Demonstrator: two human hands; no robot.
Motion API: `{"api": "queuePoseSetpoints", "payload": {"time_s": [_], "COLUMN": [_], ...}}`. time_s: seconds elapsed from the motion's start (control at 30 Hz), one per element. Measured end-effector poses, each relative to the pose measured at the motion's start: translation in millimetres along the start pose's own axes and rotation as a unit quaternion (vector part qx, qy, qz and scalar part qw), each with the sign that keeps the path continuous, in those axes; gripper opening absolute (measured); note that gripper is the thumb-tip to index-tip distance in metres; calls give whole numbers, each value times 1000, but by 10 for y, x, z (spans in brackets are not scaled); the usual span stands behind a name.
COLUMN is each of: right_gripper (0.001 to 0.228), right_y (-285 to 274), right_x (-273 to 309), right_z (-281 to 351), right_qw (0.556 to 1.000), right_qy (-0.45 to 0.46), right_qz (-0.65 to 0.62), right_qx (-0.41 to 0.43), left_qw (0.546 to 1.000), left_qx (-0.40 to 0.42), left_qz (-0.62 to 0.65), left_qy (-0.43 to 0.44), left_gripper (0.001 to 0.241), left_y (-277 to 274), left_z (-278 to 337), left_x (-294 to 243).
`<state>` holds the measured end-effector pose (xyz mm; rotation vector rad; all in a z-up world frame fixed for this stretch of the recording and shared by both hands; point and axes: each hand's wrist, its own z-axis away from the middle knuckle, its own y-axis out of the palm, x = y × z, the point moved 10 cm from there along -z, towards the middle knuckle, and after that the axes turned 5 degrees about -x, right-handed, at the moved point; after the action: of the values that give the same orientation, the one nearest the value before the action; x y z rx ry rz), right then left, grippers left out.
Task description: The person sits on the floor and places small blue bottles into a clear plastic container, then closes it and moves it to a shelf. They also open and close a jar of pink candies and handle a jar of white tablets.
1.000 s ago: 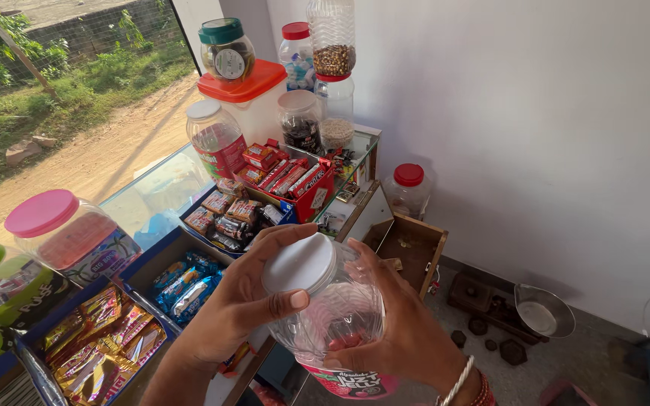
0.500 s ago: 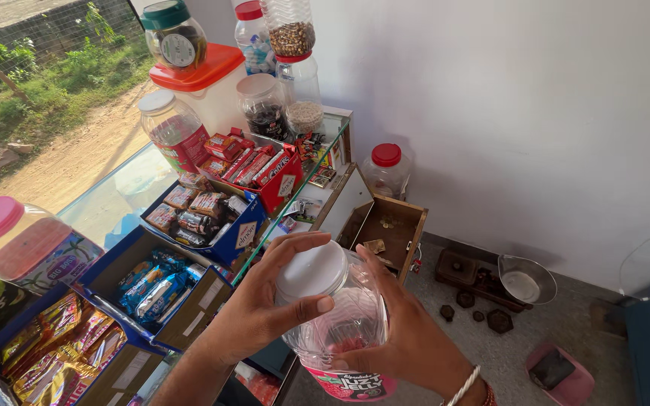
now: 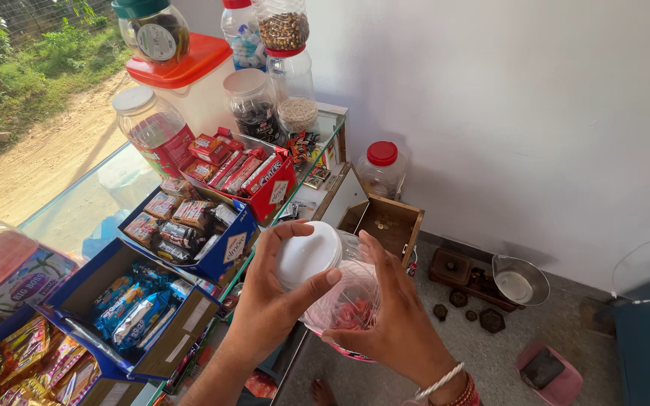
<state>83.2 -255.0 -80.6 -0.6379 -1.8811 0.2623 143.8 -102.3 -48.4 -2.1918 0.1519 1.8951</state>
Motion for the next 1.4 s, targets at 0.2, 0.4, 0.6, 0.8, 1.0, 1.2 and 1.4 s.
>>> {"api": "queuePoseSetpoints", "payload": {"time_s": [0.2, 0.4, 0.6, 0.8, 1.0, 1.2, 1.4], "right_gripper": [133, 138, 133, 102, 91, 87, 86], "right_y": [147, 343, 677, 1011, 1149, 1229, 1273], "right_x": [19, 69, 484, 674, 481, 194, 37], "right_z": [-657, -1299, -1849, -2236, -2515, -2677, -2704], "right_qw": [1000, 984, 972, 968, 959, 970, 971], "right_qy": [-17, 22, -77, -137, -102, -68, -73], "right_qz": [18, -131, -179, -182, -225, -174, -177], "right_qx": [-3, 120, 133, 102, 137, 152, 145], "left_qw": [997, 989, 990, 898, 771, 667, 764], "left_qx": [-13, 100, 17, -248, -405, -489, -484], "left_qz": [-25, 37, -36, -245, -349, -448, -389], "left_qy": [68, 101, 135, 267, 346, 340, 177], "left_gripper": [75, 77, 73, 64, 55, 58, 66], "left_y": [-252, -509, -1081, -1947, -2826, -3440, -4105], "left_z": [-618, -1050, -1321, -1252, -1142, -1462, -2055], "left_x": [-131, -495, -961, -1523, -1624, -1253, -501]}}
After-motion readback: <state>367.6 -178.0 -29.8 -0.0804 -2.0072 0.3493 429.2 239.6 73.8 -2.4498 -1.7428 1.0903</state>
